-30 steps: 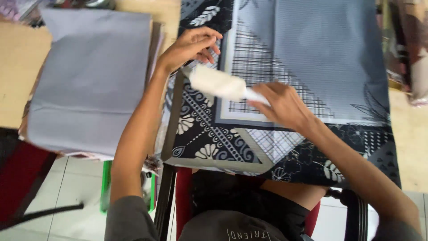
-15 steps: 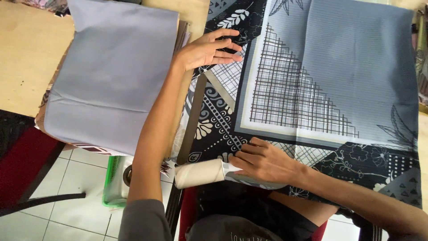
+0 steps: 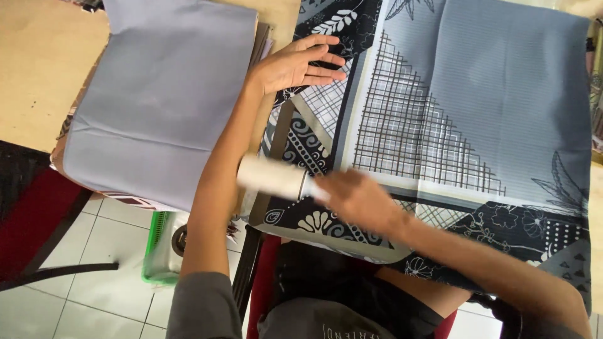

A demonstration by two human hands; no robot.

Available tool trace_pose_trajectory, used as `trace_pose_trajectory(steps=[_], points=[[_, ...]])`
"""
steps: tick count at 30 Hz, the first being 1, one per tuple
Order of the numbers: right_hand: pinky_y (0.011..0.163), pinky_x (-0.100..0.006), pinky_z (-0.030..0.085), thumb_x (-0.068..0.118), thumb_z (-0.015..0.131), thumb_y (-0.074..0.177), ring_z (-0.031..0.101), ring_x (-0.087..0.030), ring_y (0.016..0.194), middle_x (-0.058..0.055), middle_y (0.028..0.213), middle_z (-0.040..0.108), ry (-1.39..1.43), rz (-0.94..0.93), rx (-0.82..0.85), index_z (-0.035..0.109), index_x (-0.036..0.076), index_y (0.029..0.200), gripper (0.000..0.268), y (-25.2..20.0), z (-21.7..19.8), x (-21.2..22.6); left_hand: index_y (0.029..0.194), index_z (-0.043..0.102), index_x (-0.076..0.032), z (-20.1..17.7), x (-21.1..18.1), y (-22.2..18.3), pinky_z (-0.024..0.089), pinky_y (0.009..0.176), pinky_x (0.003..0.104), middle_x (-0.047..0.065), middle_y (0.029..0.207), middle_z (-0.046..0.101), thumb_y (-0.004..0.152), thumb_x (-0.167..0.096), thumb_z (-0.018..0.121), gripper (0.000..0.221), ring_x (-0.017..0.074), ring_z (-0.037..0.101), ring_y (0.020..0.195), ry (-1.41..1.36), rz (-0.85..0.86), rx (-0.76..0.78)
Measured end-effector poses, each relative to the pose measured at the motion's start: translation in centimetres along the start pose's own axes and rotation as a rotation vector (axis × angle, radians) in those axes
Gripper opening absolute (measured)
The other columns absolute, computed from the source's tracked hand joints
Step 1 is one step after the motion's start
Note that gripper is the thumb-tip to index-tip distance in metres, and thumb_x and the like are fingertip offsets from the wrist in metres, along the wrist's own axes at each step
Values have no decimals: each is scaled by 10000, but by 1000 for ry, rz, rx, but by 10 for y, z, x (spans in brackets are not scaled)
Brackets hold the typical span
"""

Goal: The person is using a lint roller to remove lint and debris from a piece of patterned fabric laid out on a table.

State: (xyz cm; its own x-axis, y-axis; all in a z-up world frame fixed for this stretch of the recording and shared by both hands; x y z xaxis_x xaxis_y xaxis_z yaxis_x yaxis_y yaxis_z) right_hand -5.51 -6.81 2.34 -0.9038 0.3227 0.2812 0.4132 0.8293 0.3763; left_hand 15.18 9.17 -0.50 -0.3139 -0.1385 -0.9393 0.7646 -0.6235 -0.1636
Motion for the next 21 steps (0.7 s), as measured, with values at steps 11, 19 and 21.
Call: trace_pose_trajectory(steps=[11, 19, 21], points=[[719, -373, 500, 328, 618, 1066, 678, -255, 808, -89, 909, 692, 121, -276, 116, 611, 65, 1056, 263, -31, -24, 85, 1385, 457, -79, 13, -4, -5, 549, 1141, 387, 147, 1303, 660, 1016, -319, 565, 454, 317, 695, 1276, 171, 30, -118], [566, -322, 576, 271, 608, 1021, 693, -192, 656, -97, 971, 749, 433, 254, -38, 611, 52, 1161, 260, -89, -55, 82, 1337, 502, -71, 96, 7, -53, 437, 1114, 380, 135, 1402, 549, 1069, -312, 465, 362, 257, 545, 1341, 860, 211, -172], [403, -263, 589, 238, 612, 1008, 651, -142, 508, -86, 967, 749, 566, 429, -39, 586, 56, 1202, 267, -114, -32, 87, 1370, 491, -23, 124, 30, -75, 432, 1114, 414, 175, 1385, 552, 1104, -206, 428, 329, 296, 552, 1291, 1045, 351, -159]])
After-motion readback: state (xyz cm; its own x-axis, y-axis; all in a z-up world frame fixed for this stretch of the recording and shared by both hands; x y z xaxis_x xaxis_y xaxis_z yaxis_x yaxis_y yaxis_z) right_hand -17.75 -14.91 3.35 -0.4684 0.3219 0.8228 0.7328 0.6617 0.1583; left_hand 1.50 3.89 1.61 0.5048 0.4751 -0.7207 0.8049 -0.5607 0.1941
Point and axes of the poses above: each hand's wrist, its own y-axis towards the middle knuckle, its own z-axis out of the palm, x = y × z, the point moved 6 cm from there along y, towards the middle knuckle
